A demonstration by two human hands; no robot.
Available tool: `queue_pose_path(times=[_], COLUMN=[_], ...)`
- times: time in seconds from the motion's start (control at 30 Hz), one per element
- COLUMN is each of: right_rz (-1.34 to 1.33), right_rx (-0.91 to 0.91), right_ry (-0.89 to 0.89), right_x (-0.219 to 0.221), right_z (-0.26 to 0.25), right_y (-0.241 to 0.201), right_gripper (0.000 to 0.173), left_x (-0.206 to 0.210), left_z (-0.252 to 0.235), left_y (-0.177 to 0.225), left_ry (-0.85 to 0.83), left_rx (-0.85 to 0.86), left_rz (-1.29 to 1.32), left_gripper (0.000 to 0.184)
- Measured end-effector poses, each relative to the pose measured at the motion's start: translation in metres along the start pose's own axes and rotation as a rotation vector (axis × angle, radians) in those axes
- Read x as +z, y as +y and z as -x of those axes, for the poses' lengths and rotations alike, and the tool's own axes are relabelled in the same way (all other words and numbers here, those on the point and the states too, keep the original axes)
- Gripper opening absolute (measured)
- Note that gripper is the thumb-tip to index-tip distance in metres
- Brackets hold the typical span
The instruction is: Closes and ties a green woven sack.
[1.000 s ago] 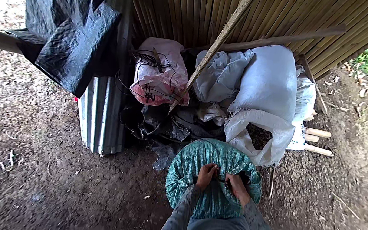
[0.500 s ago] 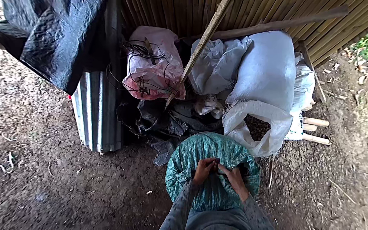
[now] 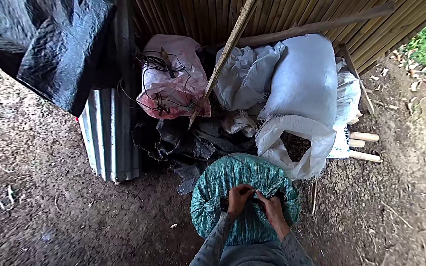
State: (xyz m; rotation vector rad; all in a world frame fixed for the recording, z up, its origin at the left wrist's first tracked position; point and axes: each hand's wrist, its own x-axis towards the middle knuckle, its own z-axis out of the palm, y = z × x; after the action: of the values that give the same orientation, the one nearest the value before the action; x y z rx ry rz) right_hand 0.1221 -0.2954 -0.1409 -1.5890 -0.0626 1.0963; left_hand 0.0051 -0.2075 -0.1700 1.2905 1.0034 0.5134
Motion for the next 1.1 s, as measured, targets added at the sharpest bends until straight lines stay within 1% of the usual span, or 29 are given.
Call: queue_pose_path(times=[0.07, 0.17, 0.23, 0.3, 0.33, 0.37, 0.47, 0.53, 0.57, 0.63, 0.73, 0.87, 0.97, 1.03, 1.1], right_rz=[0.077, 0.234, 0.363, 0.537, 0.646, 0.774, 1.134, 1.287, 1.32, 1.31, 1.218, 1.129, 1.086, 1.036, 0.978], right_rx=[-0.029, -0.077, -0.085, -0.067, -0.066, -0.068, -0.003, 0.012, 0.009, -0.008, -0.045, -0.06, -0.052, -0.064, -0.089], right_ry=[0.003, -0.014, -0.071, -0.152, -0.191, -0.235, -0.359, -0.361, -0.338, -0.262, -0.161, -0.084, -0.024, -0.017, -0.068], right_x=[0.0, 0.0, 0.0, 0.0, 0.001, 0.004, 0.022, 0.032, 0.034, 0.031, 0.012, -0.003, -0.008, -0.014, -0.016], right_z=[0.0, 0.006, 0.01, 0.011, 0.011, 0.01, 0.015, 0.02, 0.021, 0.02, 0.011, 0.003, 0.002, 0.0, 0.0], right_y=[0.001, -0.004, -0.012, -0.025, -0.034, -0.043, -0.075, -0.082, -0.082, -0.08, -0.074, -0.059, -0.052, -0.046, -0.041], right_gripper=[0.016, 0.016, 0.013, 0.01, 0.012, 0.017, 0.03, 0.033, 0.034, 0.035, 0.032, 0.026, 0.026, 0.027, 0.028], left_x=[0.004, 0.012, 0.012, 0.008, 0.008, 0.009, 0.022, 0.03, 0.031, 0.031, 0.031, 0.029, 0.028, 0.027, 0.025], left_z=[0.004, 0.009, 0.013, 0.017, 0.018, 0.018, 0.02, 0.018, 0.018, 0.019, 0.019, 0.014, 0.01, 0.005, 0.0], left_y=[0.001, -0.004, -0.003, 0.0, 0.001, 0.004, 0.016, 0.016, 0.015, 0.014, 0.016, 0.023, 0.027, 0.033, 0.038], left_ry=[0.026, 0.029, -0.036, -0.126, -0.141, -0.129, -0.002, 0.083, 0.103, 0.121, 0.087, -0.034, -0.132, -0.206, -0.254], left_rx=[0.054, 0.22, 0.279, 0.272, 0.276, 0.274, 0.179, 0.158, 0.144, 0.136, 0.12, 0.076, 0.061, 0.003, -0.044], left_rz=[-0.105, -0.226, -0.264, -0.28, -0.286, -0.302, -0.368, -0.375, -0.366, -0.366, -0.385, -0.442, -0.489, -0.511, -0.504], left_gripper=[0.013, 0.016, 0.026, 0.041, 0.044, 0.043, 0.027, 0.02, 0.018, 0.016, 0.017, 0.021, 0.023, 0.025, 0.025])
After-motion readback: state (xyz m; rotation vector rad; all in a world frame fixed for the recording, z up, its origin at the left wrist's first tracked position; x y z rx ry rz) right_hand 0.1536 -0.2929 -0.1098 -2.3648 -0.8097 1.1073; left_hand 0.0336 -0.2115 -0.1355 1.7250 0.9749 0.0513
